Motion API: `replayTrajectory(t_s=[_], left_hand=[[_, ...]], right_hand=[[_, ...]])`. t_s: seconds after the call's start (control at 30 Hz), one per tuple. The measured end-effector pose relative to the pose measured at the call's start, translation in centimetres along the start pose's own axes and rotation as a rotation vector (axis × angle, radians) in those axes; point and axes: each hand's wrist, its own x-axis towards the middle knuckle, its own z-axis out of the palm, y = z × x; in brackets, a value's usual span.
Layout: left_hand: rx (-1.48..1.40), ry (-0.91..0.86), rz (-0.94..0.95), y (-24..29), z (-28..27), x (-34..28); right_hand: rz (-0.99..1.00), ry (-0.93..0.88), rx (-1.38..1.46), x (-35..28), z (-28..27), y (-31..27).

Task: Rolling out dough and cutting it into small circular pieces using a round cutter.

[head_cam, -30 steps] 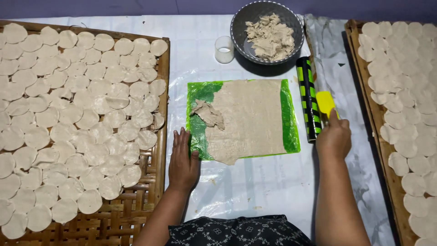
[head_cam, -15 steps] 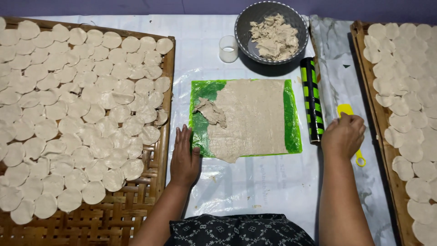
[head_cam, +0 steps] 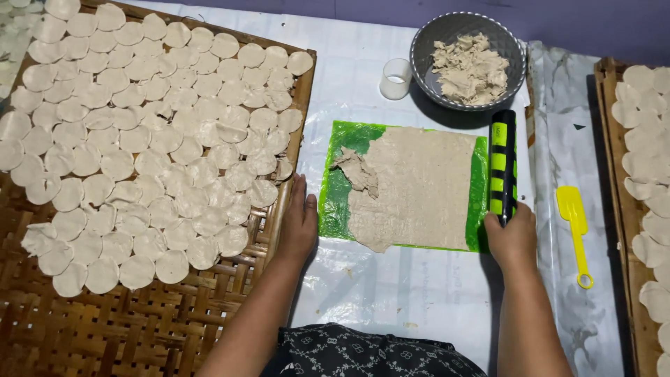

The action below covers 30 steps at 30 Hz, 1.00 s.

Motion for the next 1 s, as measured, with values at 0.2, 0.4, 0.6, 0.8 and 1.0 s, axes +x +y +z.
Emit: replayTrajectory(t_s=[0.2, 0.4, 0.6, 0.8, 1.0], left_hand=[[0.010, 0.028, -0.018, 1.0, -0.3, 0.2], [0.128, 0.044, 0.040, 3.3, -1.1, 2.1], [0.356, 0.040, 0.382, 6.4, -1.0, 6.7], [0.717, -0.182, 0.363, 3.0, 1.4, 7.8], [0.798, -0.179, 0.277, 3.3, 2.4, 10.7]], right_hand=[[-0.065, 0.016, 0.115, -6.5, -1.2, -2.5], [-0.405, -0.043, -0.050, -7.6, -3.8, -9.6], [-0.748, -0.055, -0.230, -4.8, 0.2, -14.1], [-0.709, -0.158, -0.369, -4.1, 2.9, -15.6], [-0.552, -0.190, -0.340, -1.4, 5.4, -16.3]])
